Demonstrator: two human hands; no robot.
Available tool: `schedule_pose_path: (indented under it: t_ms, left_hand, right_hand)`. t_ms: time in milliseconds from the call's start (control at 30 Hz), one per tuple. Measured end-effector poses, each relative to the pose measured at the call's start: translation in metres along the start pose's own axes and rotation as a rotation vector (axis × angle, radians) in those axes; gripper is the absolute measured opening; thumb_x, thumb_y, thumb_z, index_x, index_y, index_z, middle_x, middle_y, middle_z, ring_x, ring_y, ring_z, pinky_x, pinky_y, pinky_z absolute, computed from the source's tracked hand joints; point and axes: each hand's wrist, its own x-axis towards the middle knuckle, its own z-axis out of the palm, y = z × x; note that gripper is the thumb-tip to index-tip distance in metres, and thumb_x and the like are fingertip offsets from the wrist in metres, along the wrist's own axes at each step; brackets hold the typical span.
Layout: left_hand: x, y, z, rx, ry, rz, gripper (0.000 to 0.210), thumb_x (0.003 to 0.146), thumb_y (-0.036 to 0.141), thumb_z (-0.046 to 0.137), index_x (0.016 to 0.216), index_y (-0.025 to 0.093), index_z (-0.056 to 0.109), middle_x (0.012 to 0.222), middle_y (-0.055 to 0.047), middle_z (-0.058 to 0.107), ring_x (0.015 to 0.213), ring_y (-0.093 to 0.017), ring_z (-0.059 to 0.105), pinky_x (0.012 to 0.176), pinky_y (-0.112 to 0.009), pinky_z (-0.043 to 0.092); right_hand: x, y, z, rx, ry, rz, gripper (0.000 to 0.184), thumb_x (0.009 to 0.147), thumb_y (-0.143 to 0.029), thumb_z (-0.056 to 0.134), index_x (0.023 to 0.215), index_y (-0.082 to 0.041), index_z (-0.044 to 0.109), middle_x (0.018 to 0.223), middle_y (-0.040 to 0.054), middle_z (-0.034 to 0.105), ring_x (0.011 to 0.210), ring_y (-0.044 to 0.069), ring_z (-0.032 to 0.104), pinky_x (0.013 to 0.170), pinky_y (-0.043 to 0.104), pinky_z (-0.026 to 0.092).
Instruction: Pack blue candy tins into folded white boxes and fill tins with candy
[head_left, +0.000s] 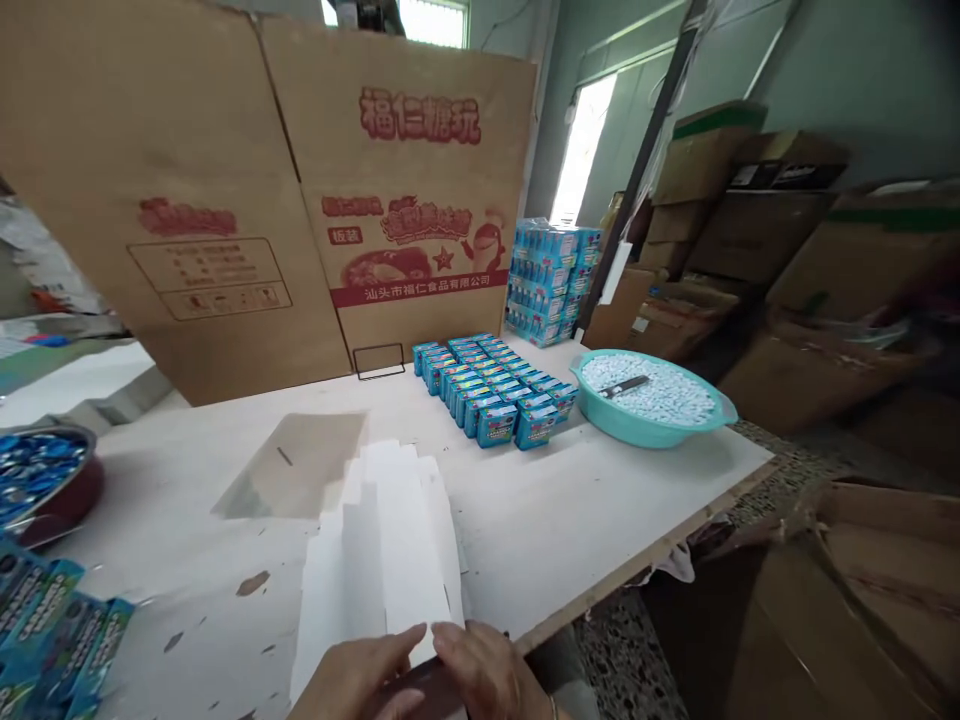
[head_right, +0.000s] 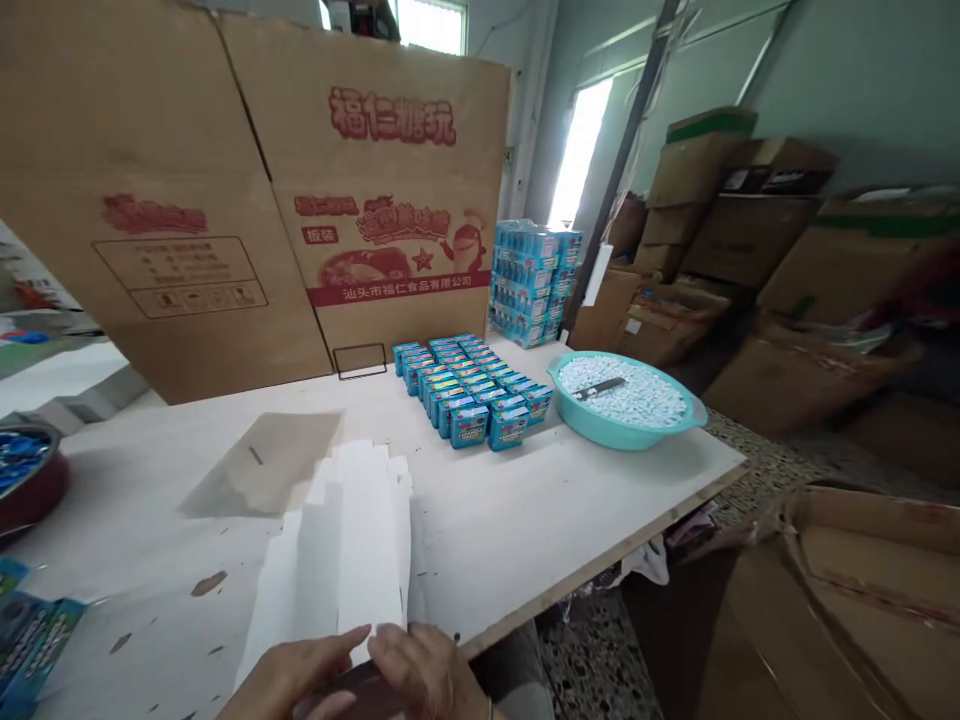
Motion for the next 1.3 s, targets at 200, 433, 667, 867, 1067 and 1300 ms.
schedule_pose_path:
  t_ms: [200,433,667,867,1067,1300]
  left_hand:
    - [0.024,0.028,-0.004,0.049,-0.009,-0.487,0.030,0.090,0.032,0.045,0.117,0.025,0.055,0.090,-0.003,0.072,0.089,-0.025,0.067,0.076,-0.034,0.049]
    - [0.000,0.014,0.028,-0.145,0.604,-0.306,0.044,0.086,0.034,0.053,0.129,0.025,0.046,0.144,-0.010,0.042,0.132,-0.025,0.043,0.106,-0.043,0.039]
    - [-0.010,0.035,0.090,-0.657,0.527,-0.423,0.097,0.079,0.017,0.054,0.150,0.021,-0.012,0.160,-0.011,0.003,0.145,-0.023,0.017,0.119,-0.041,0.017]
    - [-0.011,0.040,0.082,-0.372,0.465,-0.311,0.096,0.080,0.009,0.049,0.149,0.020,-0.018,0.160,-0.013,-0.002,0.146,-0.026,0.011,0.118,-0.044,0.023]
    - [0.010,0.055,0.041,0.313,0.173,-0.092,0.078,0.085,0.000,0.037,0.150,0.010,-0.003,0.123,-0.020,0.060,0.119,-0.028,0.056,0.098,-0.047,0.046]
    - [0.054,0.067,0.012,0.413,-0.323,-0.294,0.069,0.084,0.006,0.047,0.145,0.006,0.015,0.097,-0.015,0.069,0.092,-0.026,0.068,0.068,-0.032,0.050]
  right_hand:
    - [-0.013,-0.006,0.004,-0.212,-0.076,0.005,0.043,0.092,-0.008,0.033,0.133,-0.007,0.046,0.120,0.0209,0.063,0.091,0.021,0.065,0.069,0.031,0.058]
    - [-0.023,-0.004,0.004,-0.254,-0.198,-0.018,0.041,0.091,-0.004,0.032,0.127,-0.002,0.054,0.119,0.0183,0.065,0.091,0.022,0.063,0.071,0.034,0.058]
    - [-0.030,-0.011,0.005,-0.170,-0.291,0.114,0.049,0.090,-0.003,0.038,0.140,-0.006,0.041,0.128,0.0205,0.058,0.099,0.025,0.057,0.077,0.038,0.054]
    - [-0.017,-0.013,0.002,-0.257,-0.376,0.131,0.024,0.091,-0.011,0.047,0.109,-0.009,0.063,0.106,0.0157,0.065,0.079,0.023,0.051,0.065,0.035,0.048]
    - [-0.011,-0.014,-0.004,-0.270,-0.490,0.179,0.021,0.088,-0.004,0.045,0.094,-0.013,0.064,0.089,0.0112,0.060,0.071,0.022,0.046,0.060,0.033,0.044]
    - [-0.028,-0.013,0.006,-0.122,-0.219,0.258,0.044,0.091,-0.006,0.039,0.133,-0.017,0.041,0.123,0.0162,0.052,0.094,0.023,0.057,0.076,0.037,0.054]
